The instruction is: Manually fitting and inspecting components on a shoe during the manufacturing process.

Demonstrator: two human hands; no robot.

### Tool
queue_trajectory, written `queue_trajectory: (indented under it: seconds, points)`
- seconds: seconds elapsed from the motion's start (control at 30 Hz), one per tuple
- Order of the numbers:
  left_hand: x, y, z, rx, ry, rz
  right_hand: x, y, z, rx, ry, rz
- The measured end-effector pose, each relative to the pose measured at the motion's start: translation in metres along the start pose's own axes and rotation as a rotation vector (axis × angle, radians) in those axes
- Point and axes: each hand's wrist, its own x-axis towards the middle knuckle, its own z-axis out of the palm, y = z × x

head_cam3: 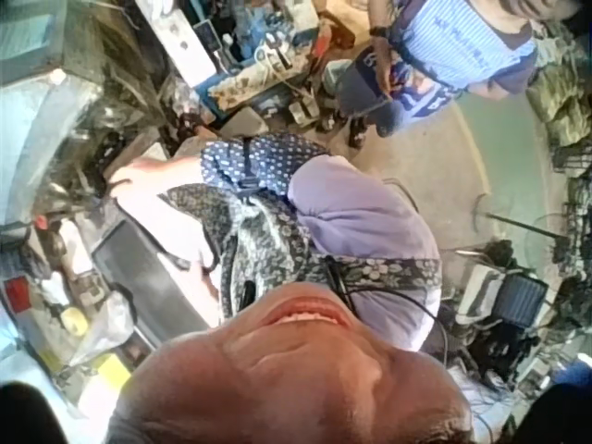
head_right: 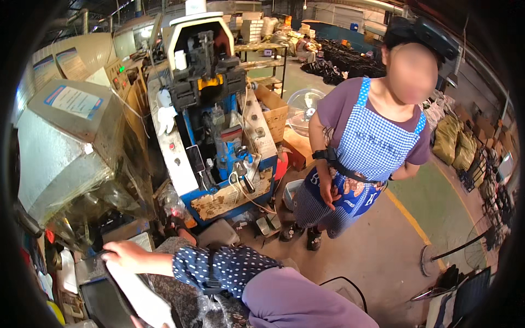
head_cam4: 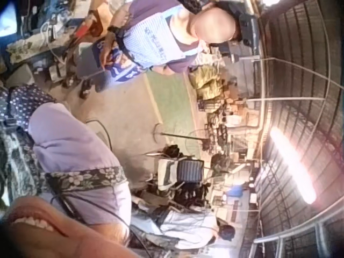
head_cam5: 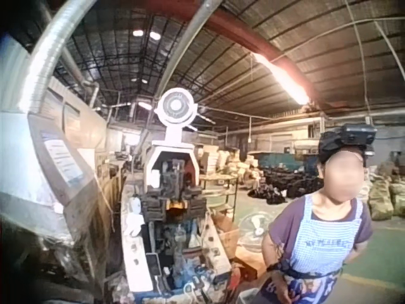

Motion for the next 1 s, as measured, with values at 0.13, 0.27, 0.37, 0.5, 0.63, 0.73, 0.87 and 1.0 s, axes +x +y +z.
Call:
queue_trajectory:
  seconds: [0.13, 0.27, 0.37, 0.5, 0.63, 0.73, 0.87, 1.0]
  points:
    - [0.011, 0.025, 0.017, 0.060, -0.151, 0.149, -0.054, 0.001, -0.041, -0.129, 0.240, -0.134]
    - [0.032, 0.039, 0.028, 0.024, -0.359, -0.011, -0.092, -0.002, -0.044, -0.283, -0.210, -0.285]
    - [0.041, 0.042, 0.028, -0.269, -0.485, -0.243, -0.092, -0.003, -0.049, -0.320, -0.309, -0.162]
    - [0.043, 0.038, 0.024, -0.144, -0.459, -0.238, -0.082, 0.002, -0.058, -0.309, -0.383, -0.152]
    - [0.044, 0.032, 0.036, -0.191, -0.469, -0.124, -0.091, 0.009, -0.059, -0.085, -0.087, -0.361]
    - [0.042, 0.036, 0.047, -0.236, -0.371, -0.236, -0.096, 0.012, -0.061, 0.009, -0.150, -0.108]
    - [0.041, 0.055, 0.044, -0.080, -0.346, -0.133, -0.083, 0.014, -0.068, -0.170, -0.250, -0.237]
    - [0.043, 0.062, 0.031, 0.101, -0.379, -0.318, -0.098, 0.016, -0.059, 0.047, -0.251, 0.016]
